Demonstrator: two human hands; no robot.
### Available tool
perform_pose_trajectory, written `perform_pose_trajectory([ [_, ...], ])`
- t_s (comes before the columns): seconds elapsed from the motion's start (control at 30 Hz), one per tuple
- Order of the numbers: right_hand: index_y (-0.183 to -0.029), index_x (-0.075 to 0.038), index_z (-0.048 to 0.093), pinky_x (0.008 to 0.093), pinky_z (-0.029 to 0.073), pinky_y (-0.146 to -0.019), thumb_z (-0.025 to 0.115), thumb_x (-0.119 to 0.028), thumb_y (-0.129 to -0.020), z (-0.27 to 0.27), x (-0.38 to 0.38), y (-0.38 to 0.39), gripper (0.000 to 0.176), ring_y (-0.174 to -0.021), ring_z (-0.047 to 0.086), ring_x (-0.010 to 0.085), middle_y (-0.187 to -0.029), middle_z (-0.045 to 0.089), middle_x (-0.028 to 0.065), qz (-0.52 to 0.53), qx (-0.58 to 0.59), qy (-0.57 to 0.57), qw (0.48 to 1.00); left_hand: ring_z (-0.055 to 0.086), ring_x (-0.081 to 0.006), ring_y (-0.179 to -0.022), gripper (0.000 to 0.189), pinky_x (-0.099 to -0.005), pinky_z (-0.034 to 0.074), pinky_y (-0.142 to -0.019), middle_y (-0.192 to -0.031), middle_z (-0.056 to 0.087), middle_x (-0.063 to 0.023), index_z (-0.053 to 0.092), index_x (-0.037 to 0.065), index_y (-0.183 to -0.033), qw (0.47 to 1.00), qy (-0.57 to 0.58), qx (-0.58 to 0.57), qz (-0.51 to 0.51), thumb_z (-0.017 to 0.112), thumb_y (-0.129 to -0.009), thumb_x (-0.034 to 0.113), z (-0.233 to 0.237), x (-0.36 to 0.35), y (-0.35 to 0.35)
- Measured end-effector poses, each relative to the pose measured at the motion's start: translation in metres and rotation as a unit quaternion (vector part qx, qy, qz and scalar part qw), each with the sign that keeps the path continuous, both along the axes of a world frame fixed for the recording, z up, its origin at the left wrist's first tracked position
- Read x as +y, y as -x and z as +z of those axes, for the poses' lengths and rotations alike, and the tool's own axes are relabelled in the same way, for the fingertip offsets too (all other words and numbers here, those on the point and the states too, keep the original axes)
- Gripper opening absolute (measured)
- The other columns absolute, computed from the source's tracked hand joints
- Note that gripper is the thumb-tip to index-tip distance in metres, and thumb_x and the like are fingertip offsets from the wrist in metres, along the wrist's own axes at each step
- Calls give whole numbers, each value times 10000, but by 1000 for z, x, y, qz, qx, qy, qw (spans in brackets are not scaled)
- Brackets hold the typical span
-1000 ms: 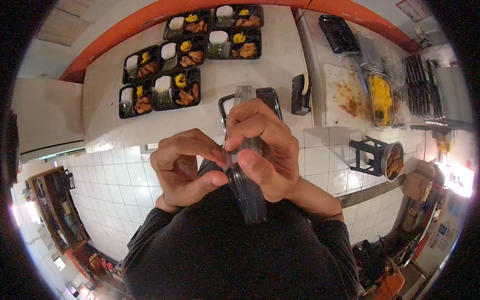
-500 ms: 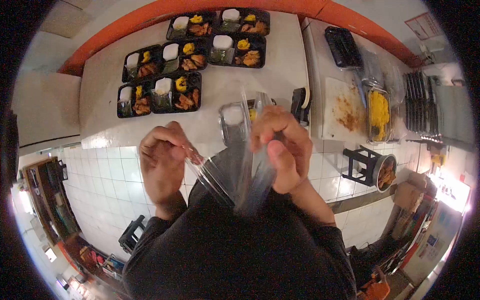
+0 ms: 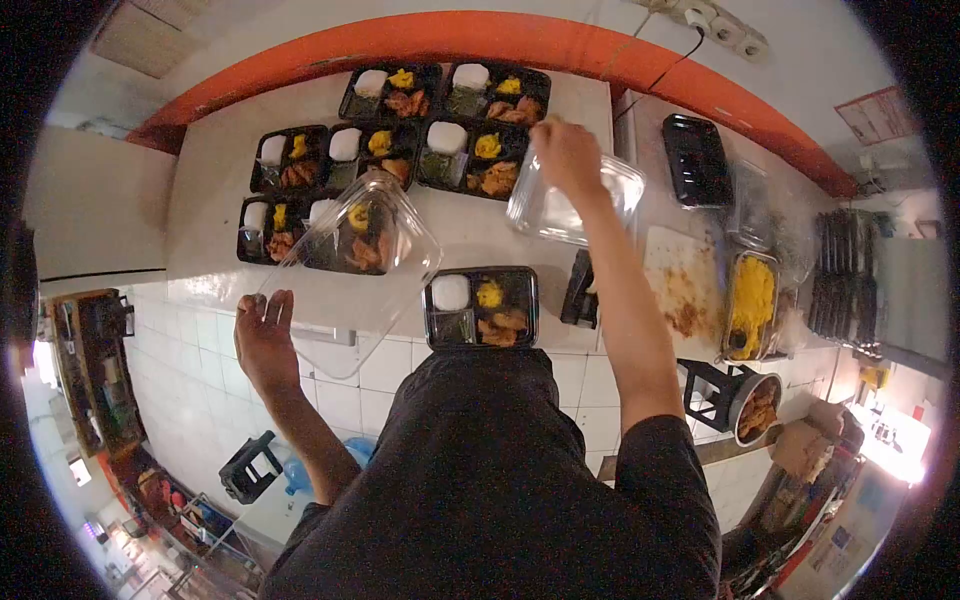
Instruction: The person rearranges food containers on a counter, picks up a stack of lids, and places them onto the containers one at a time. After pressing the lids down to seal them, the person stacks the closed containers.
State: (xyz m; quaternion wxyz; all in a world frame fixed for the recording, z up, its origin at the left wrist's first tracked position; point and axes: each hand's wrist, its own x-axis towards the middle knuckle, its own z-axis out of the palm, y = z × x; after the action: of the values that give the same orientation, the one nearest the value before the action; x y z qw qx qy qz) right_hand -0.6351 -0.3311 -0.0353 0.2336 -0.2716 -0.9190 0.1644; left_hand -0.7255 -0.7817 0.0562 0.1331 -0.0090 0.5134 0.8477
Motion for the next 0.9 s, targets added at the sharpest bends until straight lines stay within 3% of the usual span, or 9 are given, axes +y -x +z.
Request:
perform_pose_trajectory([
  [0.2,-738,-65,682,511,530,-617,477,-332,-937,-16,-100,30,391,-642,685,343,-655,667,176,120,-151,53,980,618,-291,-991,133,-472,439,-1050,-939,564,-68,547,52,-1032,992,66,-29,100,495,-971,158,-13,-14,22],
  [0.23,-781,-64,668,500,520,-687,472,-355,-960,2,-123,33,394,-712,684,340,-739,686,168,128,-290,147,937,613,-292,-993,149,-472,438,-1056,-945,569,-71,551,47,-1046,994,-15,-35,99,503,-976,170,-16,-18,28],
  [0.4,-973,-35,672,497,479,-807,405,-415,-993,-88,-203,15,465,-846,679,322,-895,690,177,166,-314,167,920,565,-342,-1027,208,-492,444,-1066,-1041,552,-133,545,9,-1071,990,20,-52,133,512,-993,199,-29,4,48],
  [0.5,-1088,18,619,485,474,-872,384,-436,-1015,-119,-212,4,516,-950,652,346,-1044,653,195,170,-327,222,903,552,-327,-1052,217,-474,463,-1035,-1066,545,-142,540,-6,-1089,996,27,-77,25,540,-975,179,-51,19,66],
  [0.6,-1086,34,610,471,483,-868,421,-452,-997,-167,-205,-20,529,-928,648,347,-1042,653,199,225,-87,-64,968,617,-292,-977,194,-446,523,-941,-1009,580,-102,564,29,-1082,994,47,-87,-45,554,-957,178,-76,52,76],
  [0.67,-1091,41,589,428,512,-816,511,-442,-963,-140,-170,-30,505,-885,664,306,-1063,654,190,90,12,277,957,664,-287,-920,184,-443,558,-867,-965,610,-83,578,58,-1069,993,47,-86,-66,562,-943,191,-116,64,89],
  [0.8,-1335,8,460,311,528,-689,621,-248,-963,-86,-85,-54,479,-814,679,204,-993,639,127,16,256,787,561,675,-251,-841,240,-386,591,-782,-1016,563,-92,552,12,-1099,976,103,-119,-151,524,-951,199,-154,128,93],
  [0.83,-1335,8,460,311,528,-689,621,-248,-963,-82,-75,-54,479,-814,679,204,-993,639,127,19,257,784,565,675,-256,-831,258,-391,588,-783,-1042,563,-99,554,12,-1109,973,122,-80,-180,522,-962,222,-169,145,94],
  [0.9,-1412,6,384,293,515,-638,610,-181,-973,-78,-58,-52,528,-779,671,187,-968,635,112,-16,173,664,728,674,-261,-822,278,-397,585,-783,-1068,563,-107,555,12,-1120,968,137,-39,-208,521,-972,245,-186,187,95],
])
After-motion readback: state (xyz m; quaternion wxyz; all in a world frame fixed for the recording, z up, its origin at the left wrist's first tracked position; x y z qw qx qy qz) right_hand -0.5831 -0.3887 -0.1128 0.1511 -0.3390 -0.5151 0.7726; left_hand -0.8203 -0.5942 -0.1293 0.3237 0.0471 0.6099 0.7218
